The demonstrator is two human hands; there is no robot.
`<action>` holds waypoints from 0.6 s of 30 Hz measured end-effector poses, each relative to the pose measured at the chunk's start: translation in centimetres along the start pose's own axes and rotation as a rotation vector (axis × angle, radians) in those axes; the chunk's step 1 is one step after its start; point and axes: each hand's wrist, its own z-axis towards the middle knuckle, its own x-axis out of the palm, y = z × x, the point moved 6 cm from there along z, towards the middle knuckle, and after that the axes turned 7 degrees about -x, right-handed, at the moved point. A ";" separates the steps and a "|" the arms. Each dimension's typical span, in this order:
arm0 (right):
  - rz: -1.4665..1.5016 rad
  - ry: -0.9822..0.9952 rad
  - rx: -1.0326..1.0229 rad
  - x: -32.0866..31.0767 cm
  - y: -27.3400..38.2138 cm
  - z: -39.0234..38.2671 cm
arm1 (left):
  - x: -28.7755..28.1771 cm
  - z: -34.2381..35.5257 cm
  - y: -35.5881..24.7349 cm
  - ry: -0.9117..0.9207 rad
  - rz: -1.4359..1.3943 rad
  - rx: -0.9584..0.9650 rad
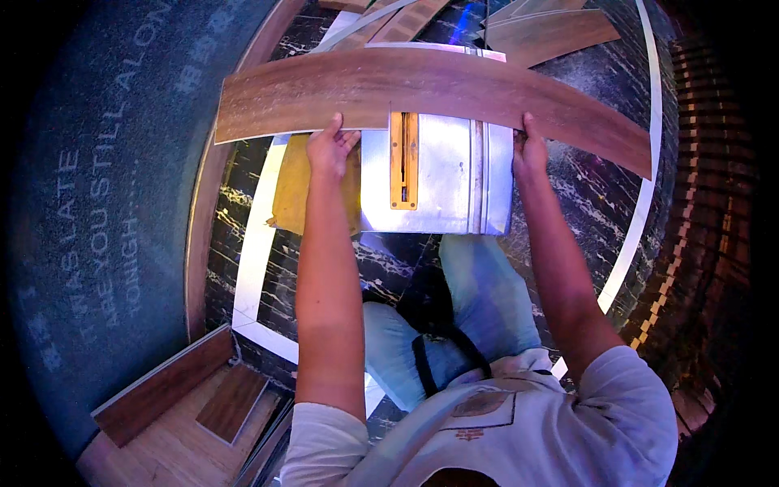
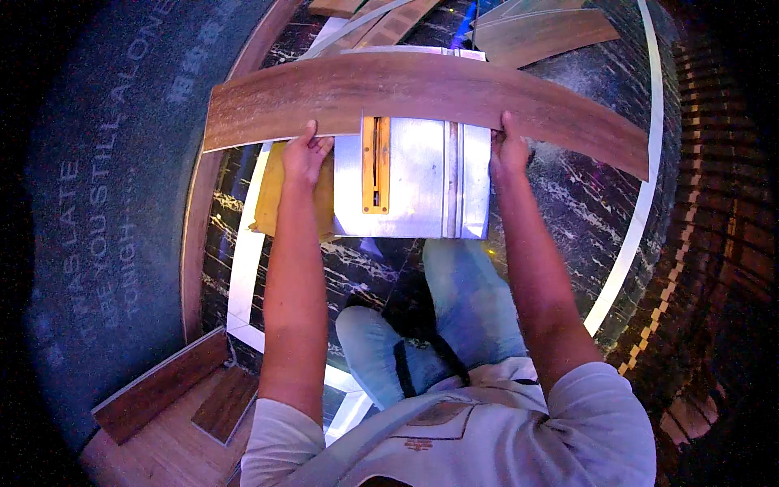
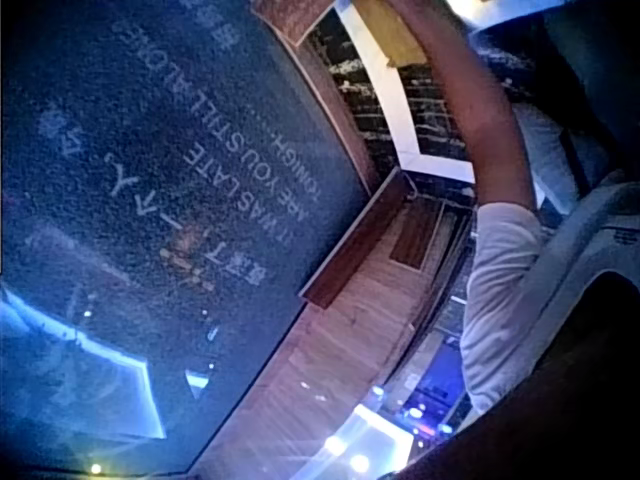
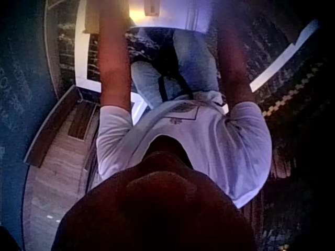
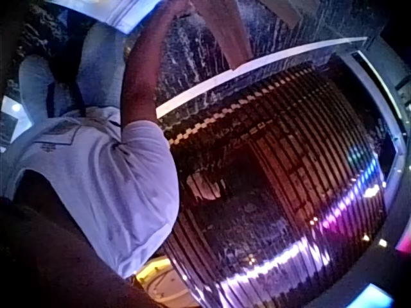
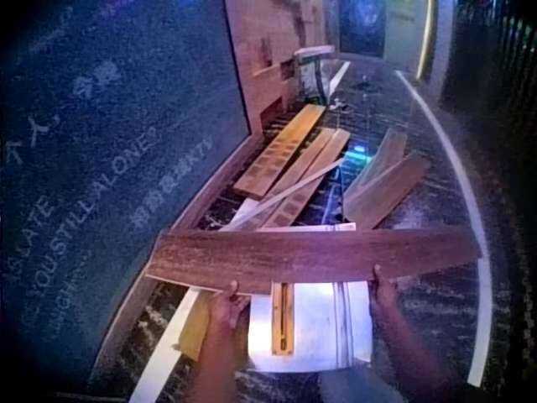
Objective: The person marks a floor plank with a ruler and pencil, then carries the plank to a small table saw to cut a section out of it.
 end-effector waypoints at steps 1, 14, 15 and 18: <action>0.012 0.014 0.000 -0.3 0.0 0.4 | 0.2 0.1 0.0 0.004 -0.001 0.002; -0.004 0.022 -0.011 0.4 -0.2 -0.6 | -0.3 -0.2 0.2 -0.052 -0.047 0.056; 0.007 0.044 -0.010 0.2 -0.2 -0.5 | -0.1 -0.2 0.2 -0.053 -0.046 0.052; 0.028 0.073 -0.006 0.2 -0.1 -0.4 | 0.1 -0.5 0.2 -0.063 -0.039 0.045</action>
